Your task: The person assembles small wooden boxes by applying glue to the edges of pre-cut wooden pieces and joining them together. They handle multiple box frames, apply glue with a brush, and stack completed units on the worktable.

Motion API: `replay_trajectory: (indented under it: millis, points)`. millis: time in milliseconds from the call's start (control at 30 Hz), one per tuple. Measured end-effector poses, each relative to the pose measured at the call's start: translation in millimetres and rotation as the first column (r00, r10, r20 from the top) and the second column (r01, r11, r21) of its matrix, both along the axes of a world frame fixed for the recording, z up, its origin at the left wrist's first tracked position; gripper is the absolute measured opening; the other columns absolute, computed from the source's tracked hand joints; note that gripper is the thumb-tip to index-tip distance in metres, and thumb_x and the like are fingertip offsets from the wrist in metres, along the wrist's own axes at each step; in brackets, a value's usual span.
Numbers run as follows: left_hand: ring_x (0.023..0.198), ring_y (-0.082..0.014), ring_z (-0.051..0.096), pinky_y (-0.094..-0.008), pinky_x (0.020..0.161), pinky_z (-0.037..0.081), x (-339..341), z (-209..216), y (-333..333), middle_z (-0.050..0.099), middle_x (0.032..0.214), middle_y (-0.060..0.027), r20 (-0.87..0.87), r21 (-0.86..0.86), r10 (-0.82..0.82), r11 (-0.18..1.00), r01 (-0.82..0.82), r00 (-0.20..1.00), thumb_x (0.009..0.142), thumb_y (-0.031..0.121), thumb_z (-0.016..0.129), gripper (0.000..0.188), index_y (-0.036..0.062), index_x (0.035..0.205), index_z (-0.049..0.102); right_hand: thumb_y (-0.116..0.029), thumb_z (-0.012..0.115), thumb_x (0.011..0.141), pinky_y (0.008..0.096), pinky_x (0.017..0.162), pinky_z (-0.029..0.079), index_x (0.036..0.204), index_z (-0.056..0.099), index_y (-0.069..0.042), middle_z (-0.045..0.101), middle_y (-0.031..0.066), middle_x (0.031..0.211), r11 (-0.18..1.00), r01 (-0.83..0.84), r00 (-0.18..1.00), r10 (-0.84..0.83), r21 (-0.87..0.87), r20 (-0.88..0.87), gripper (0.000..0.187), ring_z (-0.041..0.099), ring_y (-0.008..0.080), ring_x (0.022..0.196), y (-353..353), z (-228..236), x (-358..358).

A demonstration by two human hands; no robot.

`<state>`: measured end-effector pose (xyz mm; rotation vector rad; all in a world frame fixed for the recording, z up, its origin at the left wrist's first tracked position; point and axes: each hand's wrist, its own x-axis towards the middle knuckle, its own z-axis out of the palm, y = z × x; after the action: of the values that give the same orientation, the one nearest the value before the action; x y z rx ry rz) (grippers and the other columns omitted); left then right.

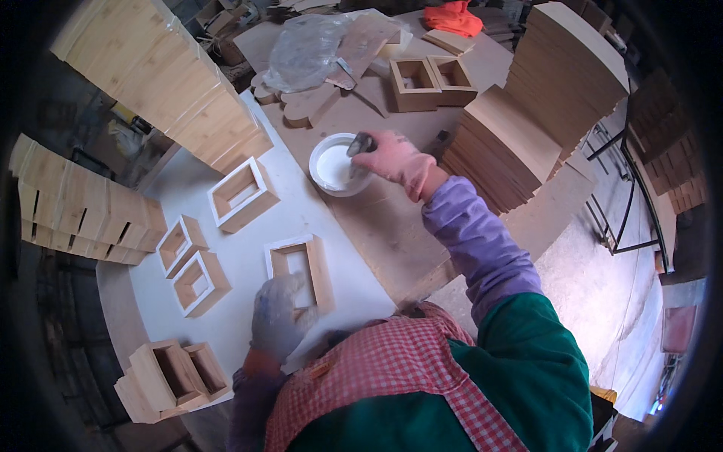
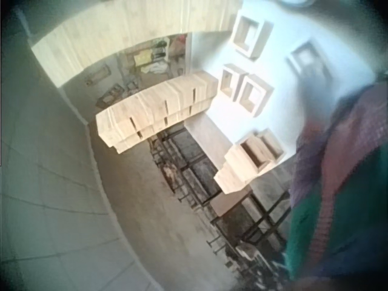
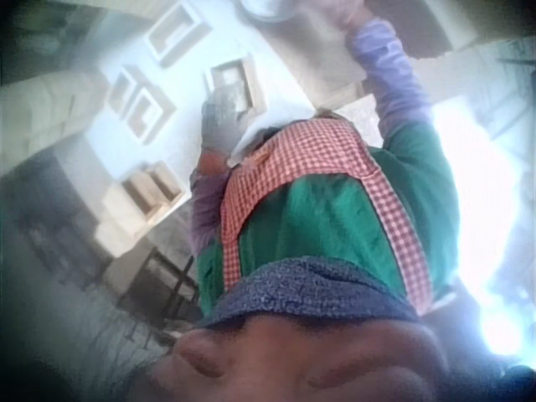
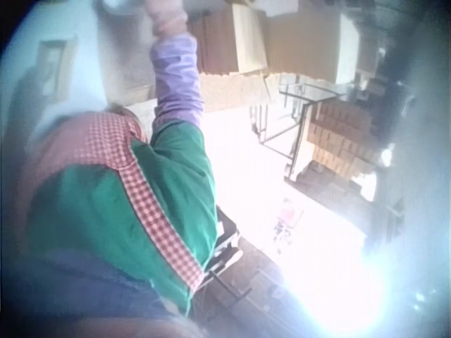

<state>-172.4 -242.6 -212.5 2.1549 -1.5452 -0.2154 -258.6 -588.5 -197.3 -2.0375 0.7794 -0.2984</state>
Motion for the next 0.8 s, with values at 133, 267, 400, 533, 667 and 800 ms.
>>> replay_trajectory:
  millis: [133, 267, 400, 533, 667, 800]
  points:
    - [0.122, -0.0299, 0.050, -0.0678, 0.114, 0.016, 8.6, 2.6, 27.5, 0.064, 0.094, -0.0088, 0.211, 0.017, -0.178, 0.984, 0.178, 0.961, 0.076, 0.032, 0.078, 0.052, 0.0083, 0.119, 0.061, -0.027, 0.070, 0.082, 0.0362, 0.085, 0.052, 0.112, 0.068, -0.002, 0.072, 0.0161, 0.099, 0.997, 0.071, 0.996, -0.070, -0.018, 0.058, 0.039, 0.068, 0.0278, 0.092, -3.7, 6.8, -1.5]
    - [0.120, -0.0279, 0.053, -0.0679, 0.116, 0.015, 9.2, -7.4, 21.4, 0.066, 0.096, -0.0050, 0.231, 0.088, -0.218, 0.975, 0.202, 0.948, 0.076, 0.024, 0.076, 0.038, 0.0102, 0.110, 0.066, -0.023, 0.071, 0.084, 0.0329, 0.074, 0.052, 0.105, 0.068, -0.001, 0.070, 0.0110, 0.088, 0.993, 0.119, 0.993, -0.119, -0.013, 0.025, 0.031, 0.065, 0.0195, 0.080, 0.7, 0.7, 2.9]
    - [0.121, -0.0261, 0.053, -0.0656, 0.117, 0.016, -4.0, -11.6, -0.1, 0.066, 0.098, -0.0048, 0.184, 0.118, -0.163, 0.983, 0.143, 0.969, 0.077, 0.020, 0.075, 0.029, 0.0106, 0.104, 0.069, -0.020, 0.072, 0.086, 0.0273, 0.059, 0.048, 0.097, 0.068, -0.003, 0.067, 0.0046, 0.079, 0.961, 0.229, 0.950, -0.256, 0.158, 0.181, 0.021, 0.059, 0.0112, 0.067, -4.9, -4.2, 4.8]
    - [0.121, -0.0253, 0.053, -0.0634, 0.118, 0.016, -10.1, -5.9, -13.6, 0.067, 0.100, -0.0067, 0.175, 0.119, -0.118, 0.988, 0.097, 0.977, 0.078, 0.020, 0.074, 0.028, 0.0102, 0.104, 0.070, -0.022, 0.072, 0.087, 0.0262, 0.052, 0.046, 0.095, 0.068, -0.004, 0.068, 0.0048, 0.079, 0.863, 0.193, 0.900, -0.346, 0.466, 0.267, 0.021, 0.060, 0.0115, 0.062, -11.0, -11.4, 2.5]
    - [0.120, -0.0257, 0.054, -0.0628, 0.118, 0.015, -9.8, -3.3, -16.0, 0.067, 0.100, -0.0075, 0.166, 0.166, -0.122, 0.982, 0.094, 0.979, 0.078, 0.020, 0.074, 0.028, 0.0102, 0.104, 0.071, -0.024, 0.069, 0.090, 0.0251, 0.051, 0.045, 0.095, 0.068, -0.003, 0.068, 0.0051, 0.078, 0.803, 0.141, 0.889, -0.360, 0.579, 0.284, 0.022, 0.061, 0.0121, 0.061, -9.4, -25.3, 2.4]
    - [0.120, -0.0259, 0.053, -0.0628, 0.118, 0.014, -10.0, -5.9, -15.5, 0.067, 0.100, -0.0082, 0.162, 0.164, -0.114, 0.983, 0.087, 0.980, 0.078, 0.021, 0.075, 0.029, 0.0101, 0.104, 0.071, -0.023, 0.064, 0.094, 0.0238, 0.049, 0.044, 0.097, 0.068, -0.001, 0.067, 0.0053, 0.077, 0.749, 0.013, 0.884, -0.319, 0.662, 0.343, 0.022, 0.060, 0.0115, 0.058, -6.1, -40.1, 7.8]
